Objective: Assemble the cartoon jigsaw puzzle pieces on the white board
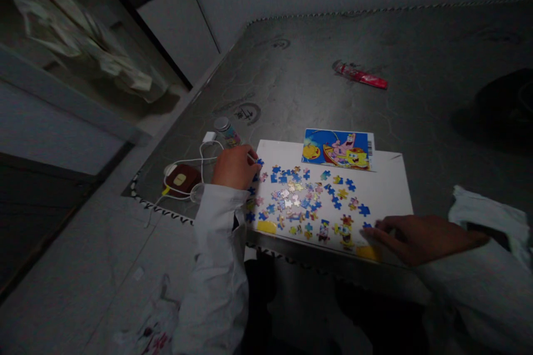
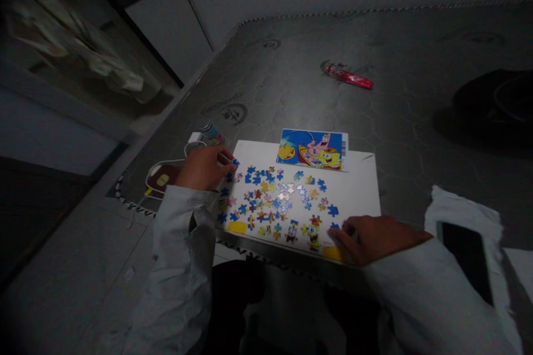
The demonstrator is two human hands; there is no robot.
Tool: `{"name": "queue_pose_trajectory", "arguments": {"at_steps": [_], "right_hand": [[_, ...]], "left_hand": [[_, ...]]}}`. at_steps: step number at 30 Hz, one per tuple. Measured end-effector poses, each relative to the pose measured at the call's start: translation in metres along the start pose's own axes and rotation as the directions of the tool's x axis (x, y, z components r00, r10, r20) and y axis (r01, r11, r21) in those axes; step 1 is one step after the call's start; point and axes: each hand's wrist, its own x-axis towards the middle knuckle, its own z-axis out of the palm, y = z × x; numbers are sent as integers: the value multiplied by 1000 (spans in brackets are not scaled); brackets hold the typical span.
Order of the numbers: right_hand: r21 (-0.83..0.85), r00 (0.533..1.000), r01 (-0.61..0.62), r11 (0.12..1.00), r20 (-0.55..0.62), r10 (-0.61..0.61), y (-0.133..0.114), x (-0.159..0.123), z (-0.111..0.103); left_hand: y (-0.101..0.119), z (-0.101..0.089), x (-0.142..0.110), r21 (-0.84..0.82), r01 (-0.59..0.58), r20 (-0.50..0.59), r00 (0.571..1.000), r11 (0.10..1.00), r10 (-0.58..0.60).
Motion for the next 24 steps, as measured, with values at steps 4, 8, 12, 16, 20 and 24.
{"name": "queue_pose_trajectory", "arguments": {"at_steps": [4, 8, 12, 16, 20, 24], "right_hand": [[37, 1000, 20, 999, -3, -20, 2, 1, 0], [12, 1000, -4, 1000, 3, 4, -1, -1, -2], [8, 1000, -15, 1000, 4, 15, -5, -4, -3], [35, 1000, 17, 999, -10, -17, 1, -1, -1], [61, 1000, 18, 998, -15, -17, 8, 2, 2], [70, 998, 29, 997, -55, -26, 11, 2, 5]], "left_hand": [[1, 1, 0, -24, -12, -6, 1000, 1000, 12], [3, 1, -1, -22, -21, -9, 1000, 1000, 20], [6, 0, -1, -9, -46, -39, 998, 999, 45], [11, -4, -4, -37, -42, -58, 998, 998, 40], [15, -9, -6, -69, -32, -60, 998, 997, 28], [17, -10, -8, -60, -28, -71, 997, 998, 24]]}}
